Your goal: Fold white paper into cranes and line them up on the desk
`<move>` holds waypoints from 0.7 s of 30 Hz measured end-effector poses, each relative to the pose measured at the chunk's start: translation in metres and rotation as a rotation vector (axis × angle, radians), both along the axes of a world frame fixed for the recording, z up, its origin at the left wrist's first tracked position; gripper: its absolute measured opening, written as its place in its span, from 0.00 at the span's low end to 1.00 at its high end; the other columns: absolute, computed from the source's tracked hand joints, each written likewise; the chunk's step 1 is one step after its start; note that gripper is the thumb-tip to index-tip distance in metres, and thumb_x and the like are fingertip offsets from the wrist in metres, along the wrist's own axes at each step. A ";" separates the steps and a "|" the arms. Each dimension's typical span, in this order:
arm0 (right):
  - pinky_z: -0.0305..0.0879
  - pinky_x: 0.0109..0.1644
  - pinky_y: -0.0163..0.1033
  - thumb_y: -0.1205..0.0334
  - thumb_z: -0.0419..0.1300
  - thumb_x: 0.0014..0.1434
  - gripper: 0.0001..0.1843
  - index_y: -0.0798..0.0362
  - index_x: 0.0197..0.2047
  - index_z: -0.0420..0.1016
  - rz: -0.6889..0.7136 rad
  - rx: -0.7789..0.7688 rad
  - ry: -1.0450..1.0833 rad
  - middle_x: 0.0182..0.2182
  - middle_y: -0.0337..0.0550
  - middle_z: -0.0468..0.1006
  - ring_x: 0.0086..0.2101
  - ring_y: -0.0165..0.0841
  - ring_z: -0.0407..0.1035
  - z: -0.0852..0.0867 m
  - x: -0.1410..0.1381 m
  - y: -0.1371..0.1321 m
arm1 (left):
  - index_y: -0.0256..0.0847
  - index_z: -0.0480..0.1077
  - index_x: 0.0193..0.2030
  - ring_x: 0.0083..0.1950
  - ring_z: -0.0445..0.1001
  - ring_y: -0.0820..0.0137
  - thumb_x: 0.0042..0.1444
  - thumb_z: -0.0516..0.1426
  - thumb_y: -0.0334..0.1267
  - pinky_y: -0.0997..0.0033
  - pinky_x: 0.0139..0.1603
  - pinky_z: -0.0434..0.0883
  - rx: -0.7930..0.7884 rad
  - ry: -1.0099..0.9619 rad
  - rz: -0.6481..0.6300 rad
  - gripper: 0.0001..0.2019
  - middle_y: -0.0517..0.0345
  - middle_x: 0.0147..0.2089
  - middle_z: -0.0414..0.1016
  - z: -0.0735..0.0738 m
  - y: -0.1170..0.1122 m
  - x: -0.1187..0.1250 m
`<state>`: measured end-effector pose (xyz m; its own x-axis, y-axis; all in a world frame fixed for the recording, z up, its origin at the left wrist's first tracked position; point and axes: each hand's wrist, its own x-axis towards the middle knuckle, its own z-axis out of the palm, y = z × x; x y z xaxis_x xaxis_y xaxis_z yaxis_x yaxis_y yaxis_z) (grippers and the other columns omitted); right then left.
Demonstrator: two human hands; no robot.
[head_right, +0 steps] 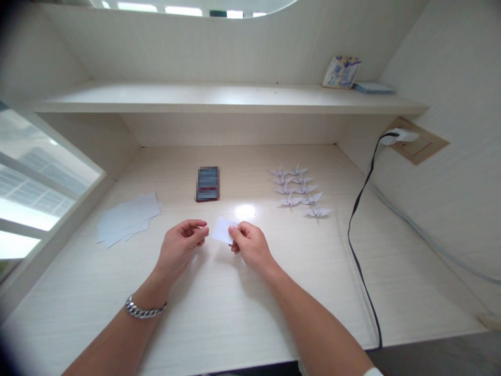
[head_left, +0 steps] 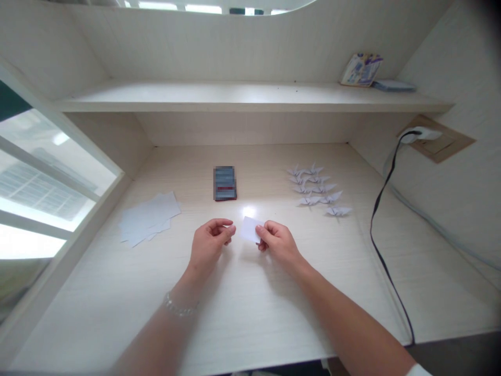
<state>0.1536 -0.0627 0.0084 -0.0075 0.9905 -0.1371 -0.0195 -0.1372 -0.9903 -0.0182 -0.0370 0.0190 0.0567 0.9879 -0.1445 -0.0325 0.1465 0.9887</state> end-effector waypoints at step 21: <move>0.59 0.22 0.32 0.53 0.61 0.51 0.13 0.54 0.25 0.69 -0.059 0.045 0.080 0.15 0.35 0.68 0.18 0.26 0.61 -0.002 -0.011 -0.001 | 0.32 0.73 0.30 0.28 0.71 0.71 0.46 0.60 0.46 0.74 0.28 0.65 0.006 0.097 -0.175 0.15 0.52 0.28 0.75 0.000 -0.006 0.011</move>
